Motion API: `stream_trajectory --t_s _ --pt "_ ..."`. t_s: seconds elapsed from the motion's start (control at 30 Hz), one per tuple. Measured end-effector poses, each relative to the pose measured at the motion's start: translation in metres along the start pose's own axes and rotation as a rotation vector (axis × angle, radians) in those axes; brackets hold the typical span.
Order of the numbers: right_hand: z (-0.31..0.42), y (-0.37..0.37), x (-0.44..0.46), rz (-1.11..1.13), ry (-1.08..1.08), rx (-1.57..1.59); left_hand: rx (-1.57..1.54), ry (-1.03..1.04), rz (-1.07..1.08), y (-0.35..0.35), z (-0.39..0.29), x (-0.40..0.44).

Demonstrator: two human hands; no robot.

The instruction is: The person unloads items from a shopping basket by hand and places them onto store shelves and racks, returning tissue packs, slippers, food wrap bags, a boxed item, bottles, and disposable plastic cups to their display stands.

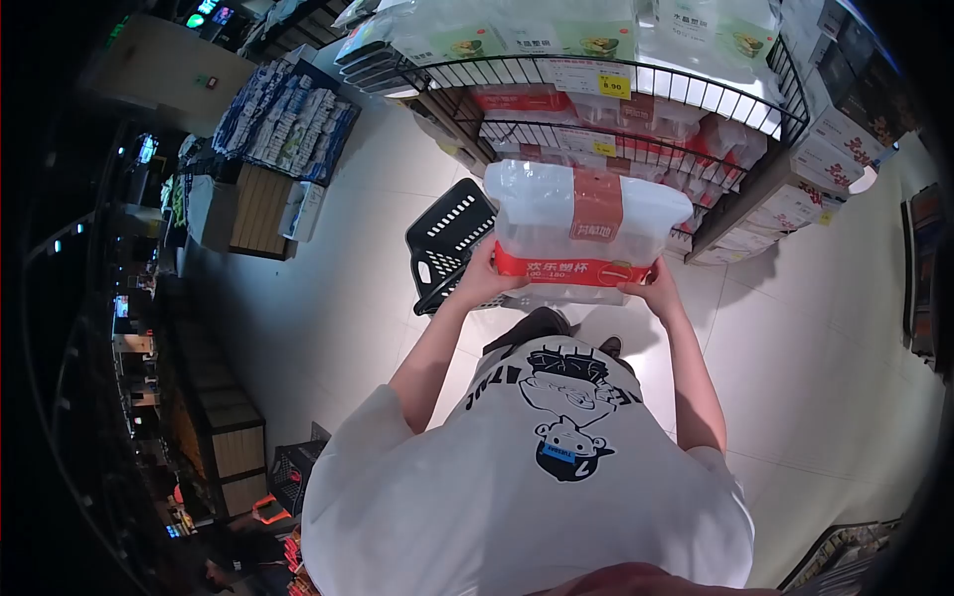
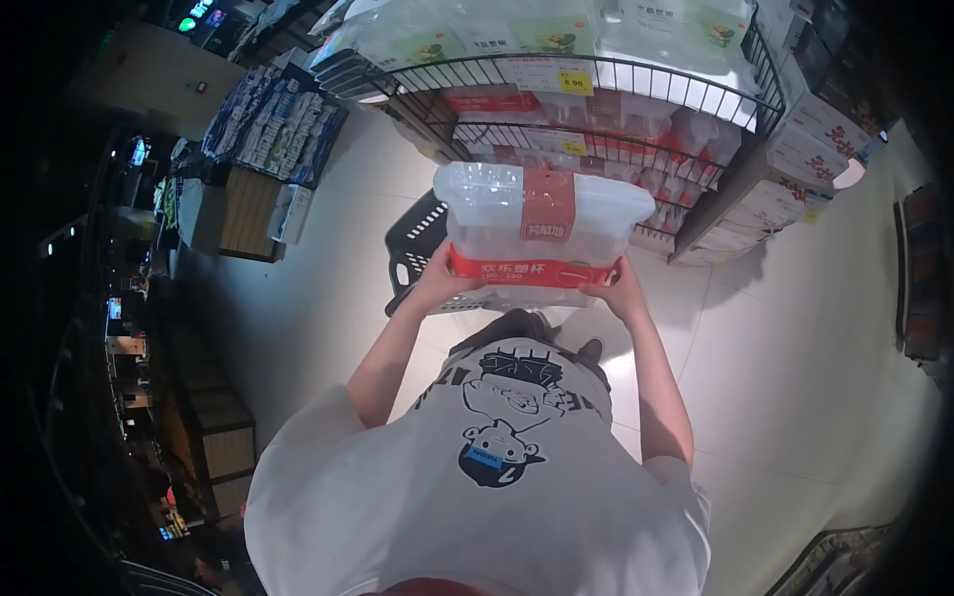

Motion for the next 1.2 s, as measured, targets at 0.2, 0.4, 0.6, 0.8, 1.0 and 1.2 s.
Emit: stream_trajectory --t_s 0.2,0.4,0.6,0.8,1.0,1.2 --pt "0.009 0.02 0.065 -0.075 -0.191 0.17 0.496 0.364 -0.234 -0.027 -0.014 0.03" --pt "0.112 0.057 0.12 -0.1 -0.587 -0.406 0.73 0.573 -0.546 -0.103 -0.021 0.084" --pt "0.158 0.09 0.219 -0.086 -0.604 -0.29 0.264 0.524 -0.494 -0.178 -0.003 0.182" --pt "0.144 0.112 0.309 -0.187 -0.532 -0.423 0.667 0.568 -0.51 -0.216 0.029 0.297" --pt "0.115 0.115 0.35 -0.228 -0.327 -0.135 -0.132 0.275 -0.274 -0.237 0.042 0.341" --pt "0.103 0.103 0.402 -0.223 -0.103 -0.527 0.149 0.133 -0.405 -0.239 0.046 0.379"
Point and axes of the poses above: each hand's wrist, its own x-axis towards the middle knuckle, its own y-axis out of the palm, z = x × y, the point moved 8 cm from there along x, towards the middle knuckle, and after that the axes turned 3 degrees about -y, right-handed, at the moved point
